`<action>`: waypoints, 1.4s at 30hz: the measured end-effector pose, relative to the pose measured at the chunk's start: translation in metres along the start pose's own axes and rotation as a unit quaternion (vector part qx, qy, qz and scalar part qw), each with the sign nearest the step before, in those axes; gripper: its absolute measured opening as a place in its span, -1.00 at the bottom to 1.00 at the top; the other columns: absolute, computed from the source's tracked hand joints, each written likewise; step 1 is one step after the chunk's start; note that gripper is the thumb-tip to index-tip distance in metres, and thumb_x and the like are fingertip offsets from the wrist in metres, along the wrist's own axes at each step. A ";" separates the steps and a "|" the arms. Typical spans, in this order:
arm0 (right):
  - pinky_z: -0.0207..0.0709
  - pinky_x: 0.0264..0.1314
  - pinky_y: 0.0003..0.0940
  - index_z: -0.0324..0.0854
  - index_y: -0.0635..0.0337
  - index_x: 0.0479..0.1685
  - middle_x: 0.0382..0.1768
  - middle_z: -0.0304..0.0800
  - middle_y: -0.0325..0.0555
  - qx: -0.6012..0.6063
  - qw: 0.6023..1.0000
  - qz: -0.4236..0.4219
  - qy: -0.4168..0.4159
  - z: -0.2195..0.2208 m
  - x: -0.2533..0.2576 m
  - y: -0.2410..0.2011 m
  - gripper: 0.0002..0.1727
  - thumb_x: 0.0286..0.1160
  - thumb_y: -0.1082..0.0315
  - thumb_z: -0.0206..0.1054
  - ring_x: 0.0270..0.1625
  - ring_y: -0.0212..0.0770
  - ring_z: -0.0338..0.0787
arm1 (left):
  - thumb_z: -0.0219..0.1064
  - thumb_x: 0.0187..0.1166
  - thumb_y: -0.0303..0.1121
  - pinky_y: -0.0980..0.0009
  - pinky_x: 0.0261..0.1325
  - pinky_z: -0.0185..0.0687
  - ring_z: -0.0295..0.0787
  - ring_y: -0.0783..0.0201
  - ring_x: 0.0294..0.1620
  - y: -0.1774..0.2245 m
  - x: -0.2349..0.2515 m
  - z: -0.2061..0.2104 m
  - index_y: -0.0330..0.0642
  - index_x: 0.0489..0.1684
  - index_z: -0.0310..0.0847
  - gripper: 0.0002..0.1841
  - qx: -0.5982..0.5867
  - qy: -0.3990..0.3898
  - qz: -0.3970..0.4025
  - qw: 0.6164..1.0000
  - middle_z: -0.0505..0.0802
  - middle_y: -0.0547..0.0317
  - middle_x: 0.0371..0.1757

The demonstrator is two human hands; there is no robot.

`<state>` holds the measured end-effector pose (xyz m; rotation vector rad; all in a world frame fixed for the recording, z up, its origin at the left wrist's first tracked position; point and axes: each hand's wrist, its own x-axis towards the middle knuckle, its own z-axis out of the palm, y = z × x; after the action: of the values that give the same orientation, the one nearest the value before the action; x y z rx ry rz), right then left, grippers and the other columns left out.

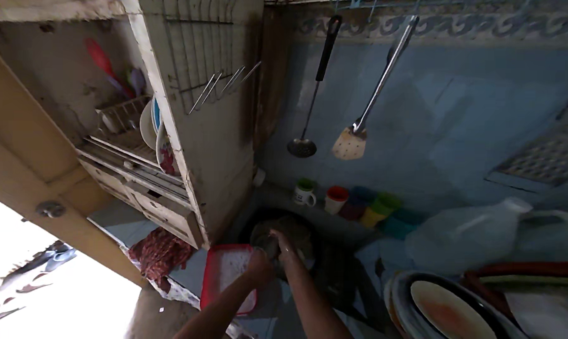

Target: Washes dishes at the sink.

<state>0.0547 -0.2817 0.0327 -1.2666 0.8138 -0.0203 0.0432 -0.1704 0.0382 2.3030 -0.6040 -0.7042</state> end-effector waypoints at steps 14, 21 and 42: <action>0.72 -0.35 -0.35 0.51 0.07 0.26 -0.27 0.79 -0.14 -0.065 0.942 0.004 -0.330 -0.023 -0.022 0.015 -0.45 0.86 -0.15 -0.18 -0.37 -0.26 0.79 | 0.46 0.55 -0.36 0.12 0.39 0.66 0.80 0.02 0.18 -0.014 -0.015 -0.052 -0.49 0.30 0.60 -0.55 -0.206 0.213 0.047 0.954 0.82 -0.27 0.14; 0.71 -0.29 -0.28 0.44 0.17 0.42 -0.11 0.76 0.00 0.047 0.972 0.017 -0.230 -0.016 -0.010 0.029 -0.46 0.87 -0.08 -0.09 -0.27 -0.16 0.78 | 0.05 0.85 -0.09 -0.17 0.73 0.22 0.29 -0.30 0.74 -0.086 0.006 -0.001 -0.36 0.75 0.22 -0.37 -0.116 0.184 -0.170 0.961 0.37 -0.41 0.72; 0.43 0.47 -0.18 0.12 0.44 0.72 0.55 0.40 0.36 -0.002 0.991 -0.078 -0.105 0.012 -0.104 -0.027 -0.48 0.90 0.36 -0.08 0.41 -0.01 0.55 | 0.08 0.84 -0.27 -0.02 0.66 0.39 0.54 -0.16 0.58 0.003 0.010 -0.034 -0.37 0.53 0.51 -0.56 -0.190 0.261 -0.008 0.946 0.63 -0.31 0.53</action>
<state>-0.0032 -0.2349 0.1112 -1.3086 0.5333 -0.0107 0.0708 -0.1628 0.0586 2.0076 -0.1798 -0.1697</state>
